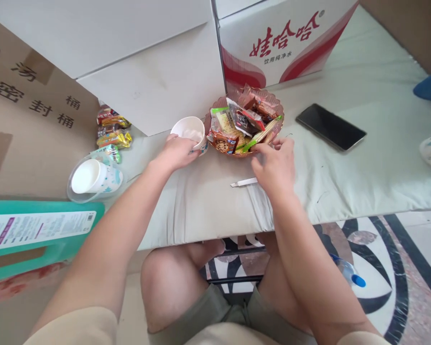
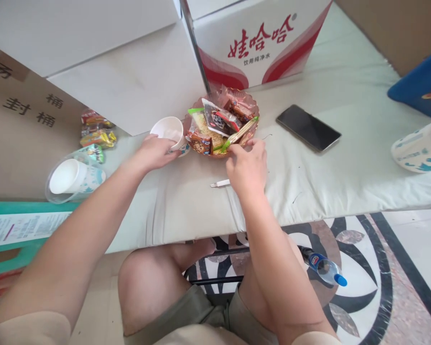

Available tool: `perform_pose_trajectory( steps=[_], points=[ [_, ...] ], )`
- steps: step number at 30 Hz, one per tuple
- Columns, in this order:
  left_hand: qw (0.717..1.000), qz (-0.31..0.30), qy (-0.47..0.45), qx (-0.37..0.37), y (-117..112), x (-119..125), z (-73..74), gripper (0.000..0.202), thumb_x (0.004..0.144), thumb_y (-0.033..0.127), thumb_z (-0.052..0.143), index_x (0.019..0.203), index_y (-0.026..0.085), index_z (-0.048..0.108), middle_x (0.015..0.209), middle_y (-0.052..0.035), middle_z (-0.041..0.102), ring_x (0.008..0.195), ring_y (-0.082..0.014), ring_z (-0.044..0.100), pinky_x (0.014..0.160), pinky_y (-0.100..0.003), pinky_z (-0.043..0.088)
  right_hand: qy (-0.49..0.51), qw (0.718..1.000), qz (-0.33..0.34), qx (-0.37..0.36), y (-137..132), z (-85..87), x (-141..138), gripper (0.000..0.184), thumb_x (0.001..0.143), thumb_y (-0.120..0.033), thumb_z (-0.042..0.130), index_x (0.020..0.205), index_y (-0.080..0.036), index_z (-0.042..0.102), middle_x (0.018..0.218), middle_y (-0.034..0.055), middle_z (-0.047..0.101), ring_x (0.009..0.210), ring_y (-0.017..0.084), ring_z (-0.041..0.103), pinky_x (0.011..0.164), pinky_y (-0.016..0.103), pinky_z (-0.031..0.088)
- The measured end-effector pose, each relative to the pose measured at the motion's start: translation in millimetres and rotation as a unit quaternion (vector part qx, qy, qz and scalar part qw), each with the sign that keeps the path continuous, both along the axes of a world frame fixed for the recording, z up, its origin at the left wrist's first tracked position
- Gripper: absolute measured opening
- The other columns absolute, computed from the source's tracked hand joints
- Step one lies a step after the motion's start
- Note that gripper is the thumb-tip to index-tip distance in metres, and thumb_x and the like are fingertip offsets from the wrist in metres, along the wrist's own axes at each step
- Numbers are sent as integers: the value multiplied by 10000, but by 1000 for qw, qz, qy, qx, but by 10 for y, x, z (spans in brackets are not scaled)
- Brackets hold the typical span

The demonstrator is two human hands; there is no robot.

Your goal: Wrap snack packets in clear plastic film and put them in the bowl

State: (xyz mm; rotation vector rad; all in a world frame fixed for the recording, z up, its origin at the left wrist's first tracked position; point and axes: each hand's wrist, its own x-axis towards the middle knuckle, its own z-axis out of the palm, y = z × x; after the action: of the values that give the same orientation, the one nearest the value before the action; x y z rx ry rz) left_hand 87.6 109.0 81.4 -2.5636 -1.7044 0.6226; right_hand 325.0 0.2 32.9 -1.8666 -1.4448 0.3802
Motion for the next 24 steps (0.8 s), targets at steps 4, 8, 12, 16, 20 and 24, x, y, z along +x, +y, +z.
perform_pose_trajectory(
  steps=[4,8,12,16,20,24],
  points=[
    [1000,12,8,-6,-21,57,39,392,983,380,457,1164,164,731,1180,-165,770,1225,-340,664,1122,-452,379,13,1000,4,-20,24,-7,-57,235,835,-192,690,1055,-242,760,1530,169,389,1369,413,502,1084,594,464],
    [1000,21,21,-1,-53,130,79,383,987,362,451,1168,180,735,1200,-152,769,1250,-332,659,1121,-436,392,66,997,26,5,117,-61,-101,131,779,-225,797,874,-199,710,1702,128,204,1559,432,303,1205,584,378],
    [999,20,33,17,-86,177,115,395,991,381,440,1151,175,736,1173,-163,771,1208,-347,681,1052,-424,452,119,993,20,19,191,-118,-115,197,751,-262,836,789,-198,653,1736,124,161,1573,401,303,1188,564,420],
    [999,32,30,25,-131,245,212,408,985,412,446,1113,166,745,1121,-188,771,1118,-379,716,930,-432,518,137,989,22,46,143,-135,-44,210,762,-260,824,766,-204,621,1740,119,191,1590,366,285,1194,551,422],
    [998,4,-5,68,-204,432,441,373,977,376,434,1030,196,756,1092,-160,763,1089,-376,718,915,-459,535,142,984,-2,104,-3,-116,142,148,814,-277,774,807,-204,645,1755,111,151,1608,332,252,1238,516,373],
    [987,-14,-80,140,-129,873,739,305,979,383,486,1078,200,709,1307,-135,669,1152,-342,681,926,-432,539,136,968,-75,199,-98,-56,445,113,838,-288,746,826,-190,691,1746,148,148,1605,342,252,1248,532,351]
  ],
)
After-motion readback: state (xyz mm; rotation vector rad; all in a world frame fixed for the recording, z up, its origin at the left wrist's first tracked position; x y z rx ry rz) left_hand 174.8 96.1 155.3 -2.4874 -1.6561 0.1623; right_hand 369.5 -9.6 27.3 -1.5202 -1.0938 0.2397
